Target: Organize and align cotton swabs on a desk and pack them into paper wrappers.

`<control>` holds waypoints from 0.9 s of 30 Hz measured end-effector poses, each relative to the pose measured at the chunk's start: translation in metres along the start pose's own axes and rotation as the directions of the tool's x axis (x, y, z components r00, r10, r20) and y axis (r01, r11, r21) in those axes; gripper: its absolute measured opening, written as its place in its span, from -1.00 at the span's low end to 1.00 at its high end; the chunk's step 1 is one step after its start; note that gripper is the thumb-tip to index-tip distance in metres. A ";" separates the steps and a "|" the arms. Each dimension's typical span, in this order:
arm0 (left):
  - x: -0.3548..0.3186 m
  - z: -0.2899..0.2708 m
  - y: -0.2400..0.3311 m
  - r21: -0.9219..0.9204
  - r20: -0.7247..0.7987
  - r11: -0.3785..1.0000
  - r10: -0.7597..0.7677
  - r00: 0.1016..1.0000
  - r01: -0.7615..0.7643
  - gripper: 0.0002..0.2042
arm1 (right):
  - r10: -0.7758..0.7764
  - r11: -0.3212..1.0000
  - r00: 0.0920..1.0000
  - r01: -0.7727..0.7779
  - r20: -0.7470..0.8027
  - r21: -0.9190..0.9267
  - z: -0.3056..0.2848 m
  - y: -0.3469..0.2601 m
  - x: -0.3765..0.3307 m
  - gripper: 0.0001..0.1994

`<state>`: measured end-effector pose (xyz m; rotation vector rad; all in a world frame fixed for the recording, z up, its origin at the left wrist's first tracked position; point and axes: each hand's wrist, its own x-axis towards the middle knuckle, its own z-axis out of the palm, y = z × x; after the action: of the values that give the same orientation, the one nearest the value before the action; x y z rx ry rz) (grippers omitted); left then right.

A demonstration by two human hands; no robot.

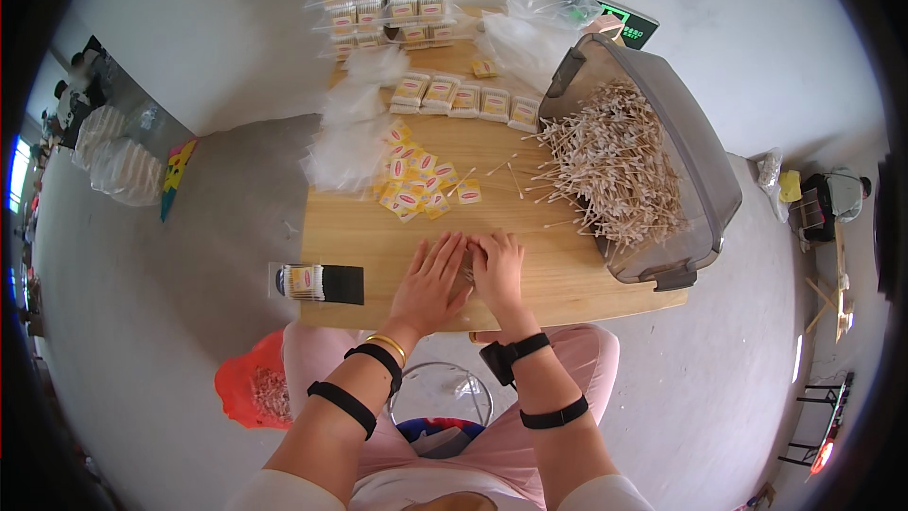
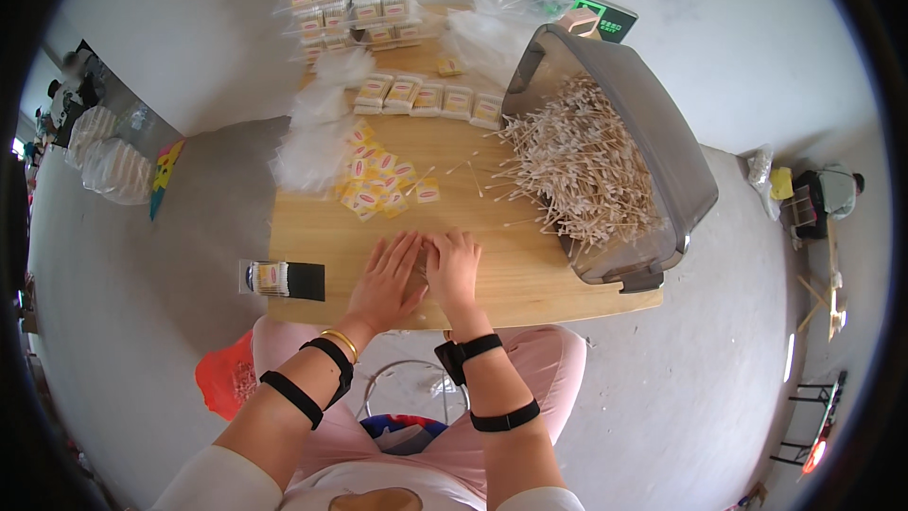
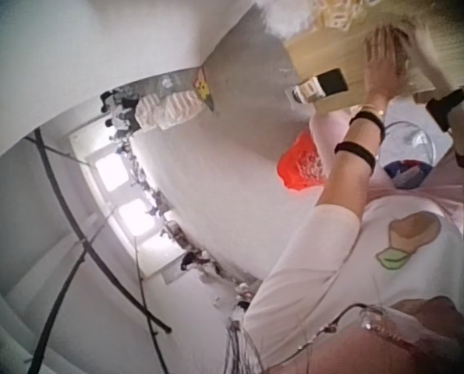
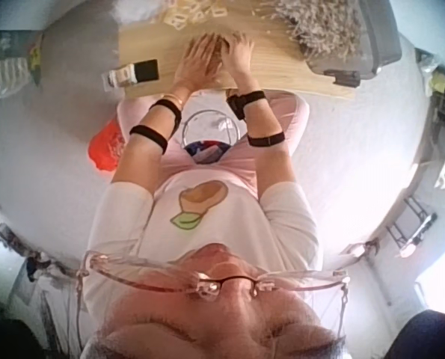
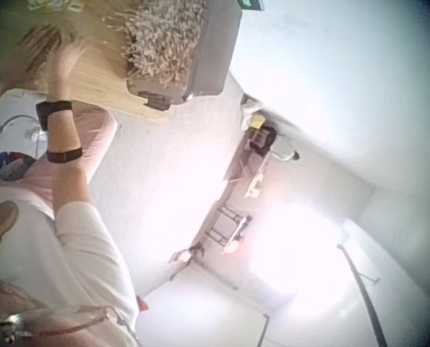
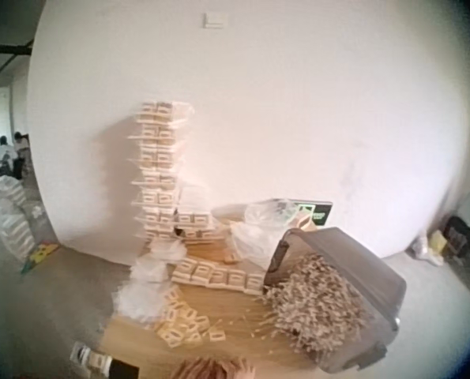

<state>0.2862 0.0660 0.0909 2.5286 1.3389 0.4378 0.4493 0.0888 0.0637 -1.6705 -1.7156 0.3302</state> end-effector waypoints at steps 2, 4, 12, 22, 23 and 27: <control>0.001 0.000 0.000 -0.043 -0.015 0.999 0.000 1.000 0.000 -0.23 | 0.003 1.000 0.999 -0.004 0.034 0.014 -0.003 -0.004 -0.008 -0.87; 0.001 0.004 -0.002 -0.044 -0.046 0.999 0.007 0.999 -0.009 -0.23 | -0.012 0.984 0.999 0.021 -0.051 0.176 -0.012 -0.004 -0.014 -0.84; -0.002 -0.002 -0.010 -0.078 0.004 0.996 0.047 0.999 -0.047 -0.04 | 0.110 0.970 0.979 -0.068 -0.173 0.233 -0.043 -0.001 -0.038 -0.82; 0.017 -0.020 -0.020 0.131 0.197 0.958 0.226 0.954 -0.254 0.16 | 0.081 0.981 0.981 -0.047 -0.179 0.187 -0.041 -0.005 -0.042 -0.72; 0.019 -0.018 -0.021 0.154 0.188 0.958 0.212 0.959 -0.242 0.14 | 0.088 0.980 0.979 -0.052 -0.184 0.191 -0.040 -0.005 -0.042 -0.72; 0.026 -0.018 -0.016 0.178 0.157 0.962 0.182 0.971 -0.209 0.12 | 0.084 0.979 0.975 -0.042 -0.206 0.199 -0.039 -0.005 -0.041 -0.76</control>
<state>0.2809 0.0979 0.1053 2.8068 1.1351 0.1690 0.4666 0.0376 0.0823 -1.5601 -1.4273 0.3241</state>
